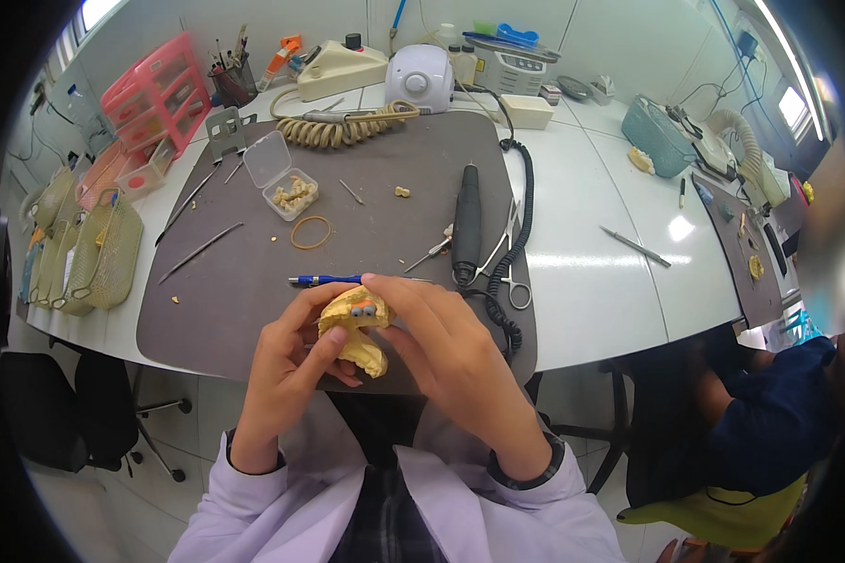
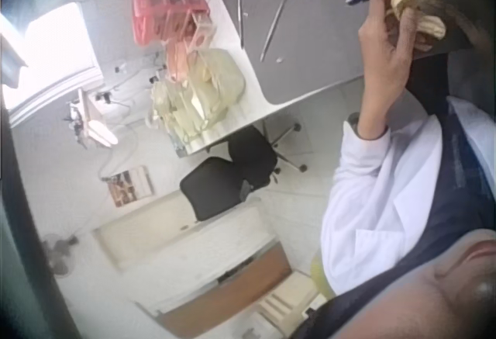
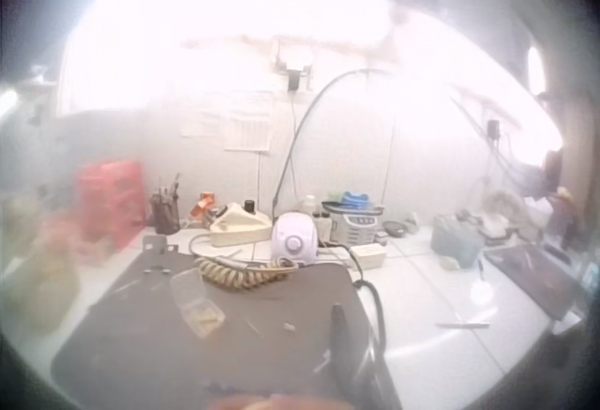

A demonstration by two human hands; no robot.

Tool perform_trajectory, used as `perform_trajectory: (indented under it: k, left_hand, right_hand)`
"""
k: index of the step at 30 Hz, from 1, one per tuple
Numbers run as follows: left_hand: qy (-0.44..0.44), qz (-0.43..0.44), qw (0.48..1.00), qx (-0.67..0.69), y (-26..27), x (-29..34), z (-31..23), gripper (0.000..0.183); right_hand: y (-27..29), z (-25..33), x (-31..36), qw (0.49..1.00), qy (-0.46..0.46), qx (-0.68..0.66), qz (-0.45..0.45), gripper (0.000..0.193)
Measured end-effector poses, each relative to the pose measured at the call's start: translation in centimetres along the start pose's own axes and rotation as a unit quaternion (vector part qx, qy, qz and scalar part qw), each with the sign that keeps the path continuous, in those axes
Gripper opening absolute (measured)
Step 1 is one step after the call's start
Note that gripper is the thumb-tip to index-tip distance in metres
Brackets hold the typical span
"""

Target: The person uses a rotary handpiece to grind and shape a small tooth-like object held in their left hand. They then pick up a yellow dental cast and insert the shaped object into a socket, checking the fit by hand.

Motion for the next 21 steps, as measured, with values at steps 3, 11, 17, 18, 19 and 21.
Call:
perform_trajectory:
  k: [3,11,17,18,19,21]
  left_hand:
    - [0.043,0.003,0.998,-0.041,0.1,-0.2,0.0,0.031]
    - [0.061,0.006,0.994,-0.086,-0.3,-0.6,0.2,0.03]
    - [0.042,0.012,0.995,-0.089,-0.3,-0.4,0.1,0.034]
    - [0.039,0.013,0.995,-0.089,-0.3,-0.4,0.2,0.034]
    - [0.028,0.013,0.995,-0.091,-0.4,-0.4,0.2,0.035]
    - [0.007,0.013,0.995,-0.095,-0.4,-0.4,0.2,0.036]
  right_hand:
    - [0.2,-0.6,-0.6,0.997,-0.016,0.067,0.029,0.046]
    - [0.5,-2.0,-0.2,0.999,-0.004,0.043,0.03,0.047]
    - [1.2,-1.6,0.2,0.999,0.027,0.029,-0.007,0.049]
    - [1.2,-1.6,0.2,0.999,0.033,0.029,-0.014,0.049]
    - [1.3,-1.6,0.3,0.999,0.036,0.026,-0.02,0.048]
    - [1.4,-1.6,0.3,0.998,0.043,0.019,-0.032,0.046]
Point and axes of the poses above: each hand's wrist, its own x-axis away from the middle knuckle, its own y-axis out of the back of the hand, z = x × y, the point moved 4 cm from there along -x, towards the middle knuckle, and after that the axes turned 15 degrees about -y, right-handed, at the moved point
